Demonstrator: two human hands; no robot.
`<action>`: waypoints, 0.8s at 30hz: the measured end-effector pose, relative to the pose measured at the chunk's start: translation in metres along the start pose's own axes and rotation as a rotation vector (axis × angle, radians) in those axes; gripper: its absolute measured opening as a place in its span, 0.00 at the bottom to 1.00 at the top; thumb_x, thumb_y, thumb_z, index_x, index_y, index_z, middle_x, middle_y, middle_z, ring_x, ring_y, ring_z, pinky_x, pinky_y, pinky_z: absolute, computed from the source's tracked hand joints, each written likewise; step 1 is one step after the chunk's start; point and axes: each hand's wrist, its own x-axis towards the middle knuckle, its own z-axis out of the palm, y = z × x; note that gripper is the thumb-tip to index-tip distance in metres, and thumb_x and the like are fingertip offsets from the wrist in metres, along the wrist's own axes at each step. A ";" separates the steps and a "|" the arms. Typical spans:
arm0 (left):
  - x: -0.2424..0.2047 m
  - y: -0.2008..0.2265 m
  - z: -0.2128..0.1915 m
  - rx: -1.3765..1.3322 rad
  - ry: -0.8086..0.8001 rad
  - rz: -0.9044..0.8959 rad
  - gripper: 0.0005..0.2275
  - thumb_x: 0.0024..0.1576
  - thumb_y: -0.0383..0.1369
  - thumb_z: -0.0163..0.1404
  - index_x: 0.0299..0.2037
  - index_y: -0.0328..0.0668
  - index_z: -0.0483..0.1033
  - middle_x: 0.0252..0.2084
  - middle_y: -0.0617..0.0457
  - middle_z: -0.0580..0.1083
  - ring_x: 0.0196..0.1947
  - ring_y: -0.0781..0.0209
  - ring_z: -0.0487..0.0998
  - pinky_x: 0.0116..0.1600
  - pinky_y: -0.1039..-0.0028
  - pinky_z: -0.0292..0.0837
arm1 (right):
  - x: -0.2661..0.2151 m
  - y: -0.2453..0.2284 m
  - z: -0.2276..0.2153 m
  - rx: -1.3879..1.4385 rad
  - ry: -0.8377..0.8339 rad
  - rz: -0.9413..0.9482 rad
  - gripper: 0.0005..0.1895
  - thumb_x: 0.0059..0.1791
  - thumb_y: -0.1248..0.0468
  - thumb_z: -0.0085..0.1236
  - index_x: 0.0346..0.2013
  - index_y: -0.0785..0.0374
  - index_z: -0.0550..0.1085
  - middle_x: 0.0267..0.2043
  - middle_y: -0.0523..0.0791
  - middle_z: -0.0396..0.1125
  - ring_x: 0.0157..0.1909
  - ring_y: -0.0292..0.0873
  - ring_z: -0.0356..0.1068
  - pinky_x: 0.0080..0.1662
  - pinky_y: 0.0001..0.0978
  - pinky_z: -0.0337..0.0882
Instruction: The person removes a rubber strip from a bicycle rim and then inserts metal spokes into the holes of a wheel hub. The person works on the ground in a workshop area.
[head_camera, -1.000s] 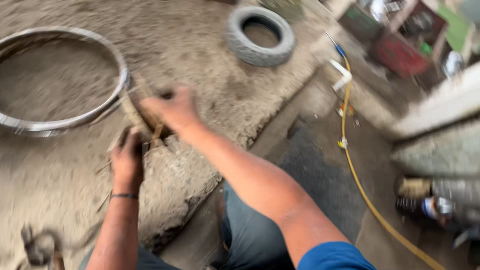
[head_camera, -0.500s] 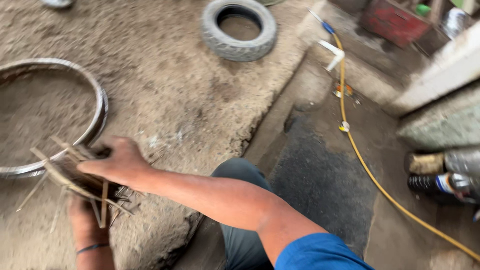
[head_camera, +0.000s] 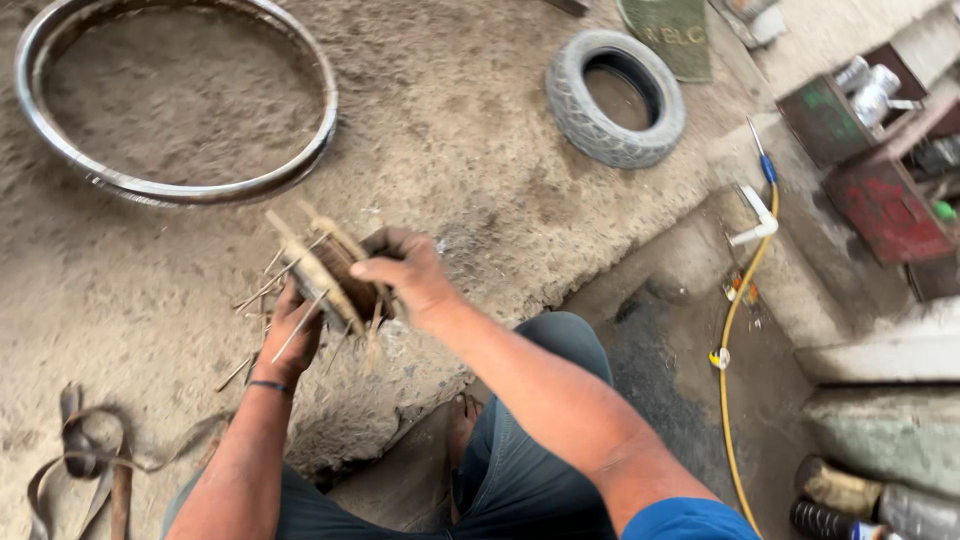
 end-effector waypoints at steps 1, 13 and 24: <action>0.001 0.005 0.001 -0.068 0.042 -0.015 0.22 0.60 0.28 0.49 0.66 0.40 0.65 0.58 0.54 0.73 0.57 0.61 0.74 0.61 0.69 0.69 | 0.008 -0.001 -0.001 0.035 -0.036 0.013 0.14 0.37 0.65 0.70 0.34 0.63 0.75 0.32 0.47 0.74 0.35 0.43 0.75 0.41 0.33 0.78; -0.011 0.024 -0.025 0.404 0.532 0.320 0.14 0.62 0.33 0.58 0.52 0.31 0.76 0.46 0.49 0.80 0.44 0.61 0.78 0.50 0.72 0.75 | 0.059 0.020 0.008 -0.375 -0.213 0.093 0.17 0.52 0.62 0.60 0.50 0.72 0.77 0.43 0.53 0.75 0.43 0.44 0.74 0.45 0.36 0.75; -0.005 0.011 -0.003 0.951 0.861 0.059 0.24 0.55 0.47 0.63 0.45 0.28 0.77 0.38 0.32 0.78 0.39 0.35 0.79 0.44 0.52 0.73 | 0.013 -0.001 0.027 -1.449 -0.265 -0.571 0.39 0.43 0.72 0.59 0.69 0.58 0.62 0.72 0.53 0.57 0.71 0.58 0.58 0.69 0.52 0.63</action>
